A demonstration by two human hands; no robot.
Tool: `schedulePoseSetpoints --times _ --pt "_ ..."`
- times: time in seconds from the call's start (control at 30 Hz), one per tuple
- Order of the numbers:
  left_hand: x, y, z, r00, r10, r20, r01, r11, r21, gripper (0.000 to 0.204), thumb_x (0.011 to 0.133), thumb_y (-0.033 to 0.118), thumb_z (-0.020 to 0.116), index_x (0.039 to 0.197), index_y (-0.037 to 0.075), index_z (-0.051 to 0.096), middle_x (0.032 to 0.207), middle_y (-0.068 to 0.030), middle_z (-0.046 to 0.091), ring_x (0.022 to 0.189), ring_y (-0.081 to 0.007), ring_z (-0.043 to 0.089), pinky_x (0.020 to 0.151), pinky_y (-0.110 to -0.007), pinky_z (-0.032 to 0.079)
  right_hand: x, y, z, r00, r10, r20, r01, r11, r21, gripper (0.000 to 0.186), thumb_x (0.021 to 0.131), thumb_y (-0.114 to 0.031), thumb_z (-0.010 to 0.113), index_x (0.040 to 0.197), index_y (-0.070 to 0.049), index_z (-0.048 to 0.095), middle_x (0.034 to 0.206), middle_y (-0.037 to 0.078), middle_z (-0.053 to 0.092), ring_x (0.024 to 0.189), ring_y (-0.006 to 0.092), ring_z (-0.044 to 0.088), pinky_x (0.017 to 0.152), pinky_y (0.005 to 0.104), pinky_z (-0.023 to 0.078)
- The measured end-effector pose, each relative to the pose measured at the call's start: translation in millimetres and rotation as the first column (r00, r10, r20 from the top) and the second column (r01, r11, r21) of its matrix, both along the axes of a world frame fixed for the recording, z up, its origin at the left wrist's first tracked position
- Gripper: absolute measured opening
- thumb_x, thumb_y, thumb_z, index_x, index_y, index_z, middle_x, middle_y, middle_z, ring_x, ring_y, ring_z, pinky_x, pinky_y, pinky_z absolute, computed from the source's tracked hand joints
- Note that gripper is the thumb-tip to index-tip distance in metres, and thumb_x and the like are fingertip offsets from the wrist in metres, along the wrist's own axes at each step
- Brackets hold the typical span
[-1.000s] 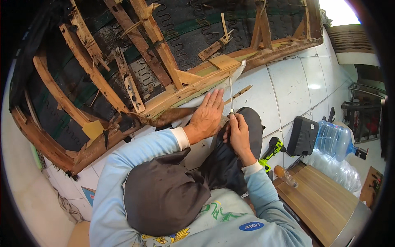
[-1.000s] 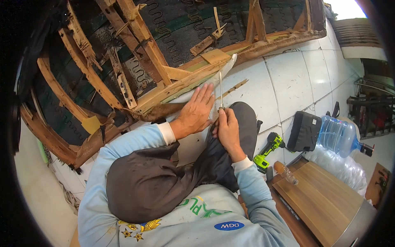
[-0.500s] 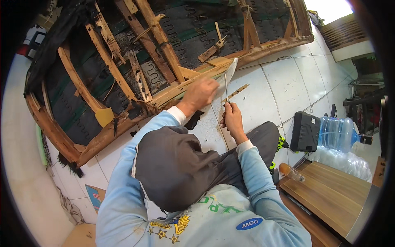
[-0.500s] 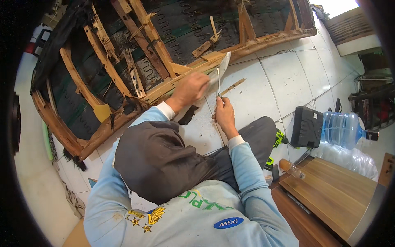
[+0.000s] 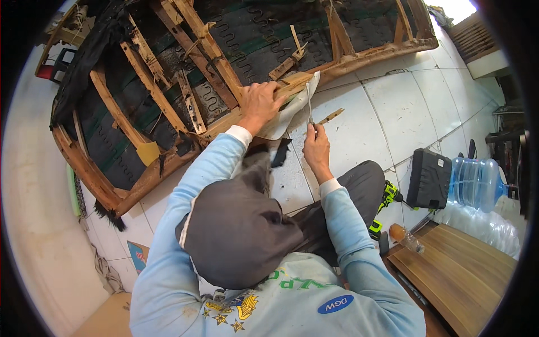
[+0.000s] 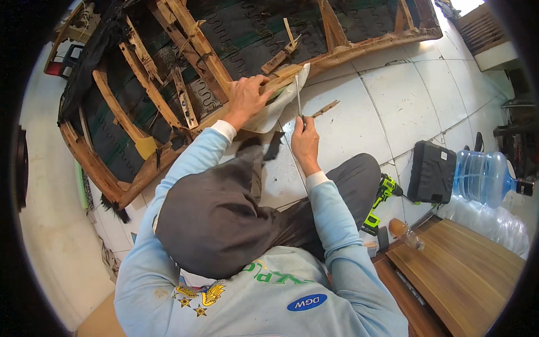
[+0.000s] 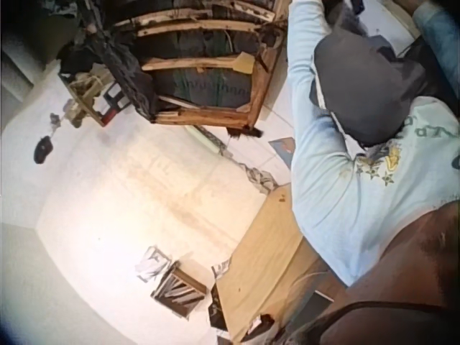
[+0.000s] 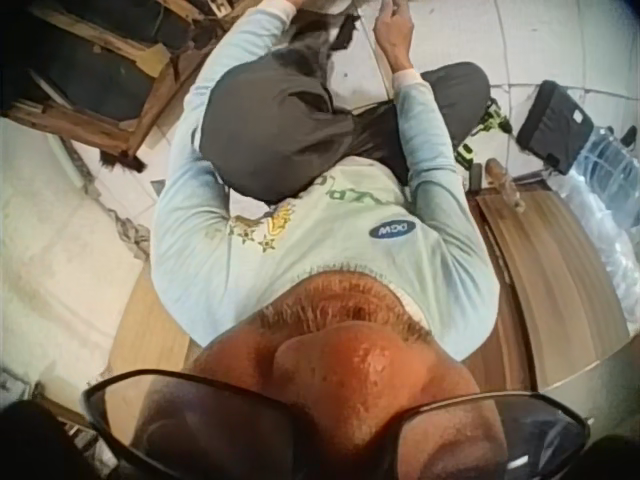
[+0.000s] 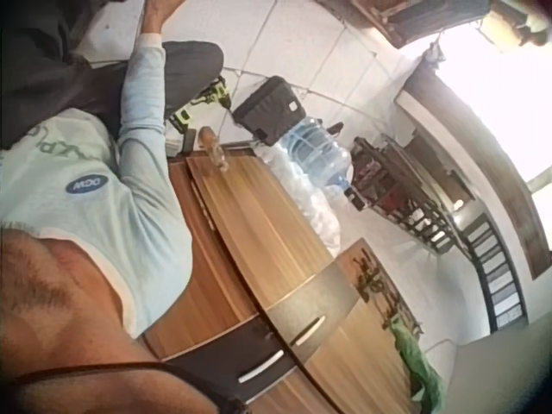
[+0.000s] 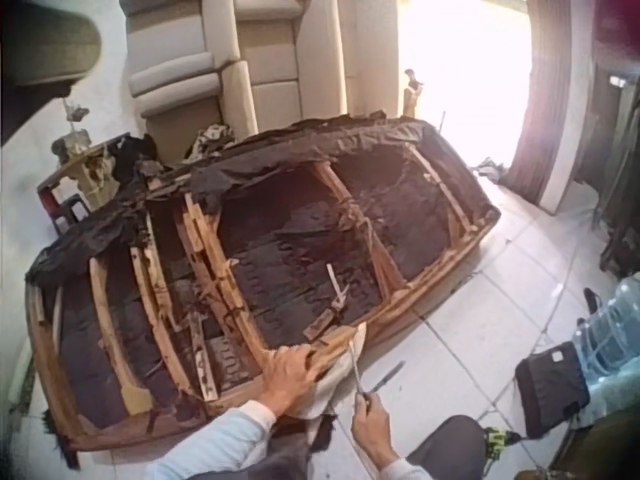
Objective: The person sits on the floor and uses a screwdriver to pry and remove loose fabric and padding from the wooden frame of an overturned sofa. The person works methodically along the edge of the frame, scraping away material to expose the wood.
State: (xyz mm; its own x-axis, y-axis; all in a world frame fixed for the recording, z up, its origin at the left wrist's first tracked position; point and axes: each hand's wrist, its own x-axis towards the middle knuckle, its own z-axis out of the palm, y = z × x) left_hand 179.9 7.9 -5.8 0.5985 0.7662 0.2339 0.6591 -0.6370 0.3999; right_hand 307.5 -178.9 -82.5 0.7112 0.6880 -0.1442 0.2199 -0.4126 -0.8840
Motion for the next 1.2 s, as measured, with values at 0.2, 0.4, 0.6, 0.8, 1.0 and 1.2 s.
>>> schedulePoseSetpoints --times 0.2,0.4,0.6,0.8,1.0,1.2 --pt "30.3 23.9 -1.7 0.975 -0.120 0.188 0.129 0.991 -0.034 0.034 0.097 0.041 0.081 0.118 0.015 0.080 0.102 -0.0083 0.082 0.097 -0.0337 0.077 0.086 -0.048 0.054 -5.5 -4.9 13.2 0.998 0.015 0.054 -0.017 0.999 0.037 0.037 0.114 -0.035 0.062 0.125 0.000 0.069 0.090 0.022 0.075 0.080 0.0338 0.074 0.076 0.0460 0.056" --pt "43.0 23.3 1.3 0.974 -0.165 0.157 0.173 0.984 -0.036 0.020 0.105 0.030 0.071 0.110 0.010 0.076 0.101 -0.0133 0.082 0.092 -0.0400 0.078 0.079 -0.051 0.060 38.3 -25.2 27.2 0.977 0.146 0.158 -0.140 0.989 -0.050 0.031 0.111 -0.033 0.066 0.123 -0.005 0.074 0.092 0.025 0.077 0.085 0.0458 0.075 0.075 0.0507 0.057" --pt "55.3 37.1 4.1 0.986 0.028 0.165 -0.006 0.992 -0.127 0.019 0.108 0.030 0.068 0.113 0.013 0.073 0.097 -0.0130 0.081 0.090 -0.0411 0.077 0.076 -0.052 0.060 63.1 -23.7 36.9 0.910 0.221 0.351 -0.198 0.975 -0.101 0.025 0.109 -0.026 0.070 0.122 -0.006 0.075 0.098 0.022 0.078 0.085 0.0433 0.076 0.074 0.0485 0.058" --pt "96.8 94.6 14.6 0.954 -0.276 0.114 0.247 0.944 0.218 0.016 0.110 0.030 0.064 0.112 0.015 0.070 0.096 -0.0124 0.081 0.088 -0.0400 0.078 0.071 -0.051 0.060 88.0 -15.5 15.0 0.920 0.310 0.240 -0.302 0.951 -0.072 0.028 0.109 -0.024 0.070 0.127 -0.002 0.073 0.100 0.023 0.078 0.088 0.0408 0.076 0.078 0.0459 0.059" --pt "129.8 162.9 46.7 0.943 0.119 0.310 -0.194 0.955 0.224 0.017 0.109 0.027 0.063 0.112 0.011 0.070 0.103 -0.0148 0.078 0.098 -0.0390 0.077 0.080 -0.052 0.060 75.7 -11.0 17.2 0.935 0.299 0.190 -0.306 0.952 0.012 0.027 0.110 -0.020 0.069 0.128 -0.001 0.072 0.101 0.022 0.077 0.087 0.0392 0.076 0.079 0.0428 0.059" --pt "84.9 98.3 40.7 0.784 -0.113 0.610 0.240 0.962 -0.131 0.031 0.105 0.027 0.079 0.125 0.004 0.076 0.089 -0.0071 0.080 0.081 -0.0198 0.076 0.081 -0.033 0.062 65.0 -18.6 30.5 0.946 0.299 0.127 -0.312 0.945 0.094 0.024 0.110 -0.016 0.069 0.126 0.002 0.070 0.097 0.020 0.075 0.083 0.0344 0.073 0.078 0.0397 0.058"
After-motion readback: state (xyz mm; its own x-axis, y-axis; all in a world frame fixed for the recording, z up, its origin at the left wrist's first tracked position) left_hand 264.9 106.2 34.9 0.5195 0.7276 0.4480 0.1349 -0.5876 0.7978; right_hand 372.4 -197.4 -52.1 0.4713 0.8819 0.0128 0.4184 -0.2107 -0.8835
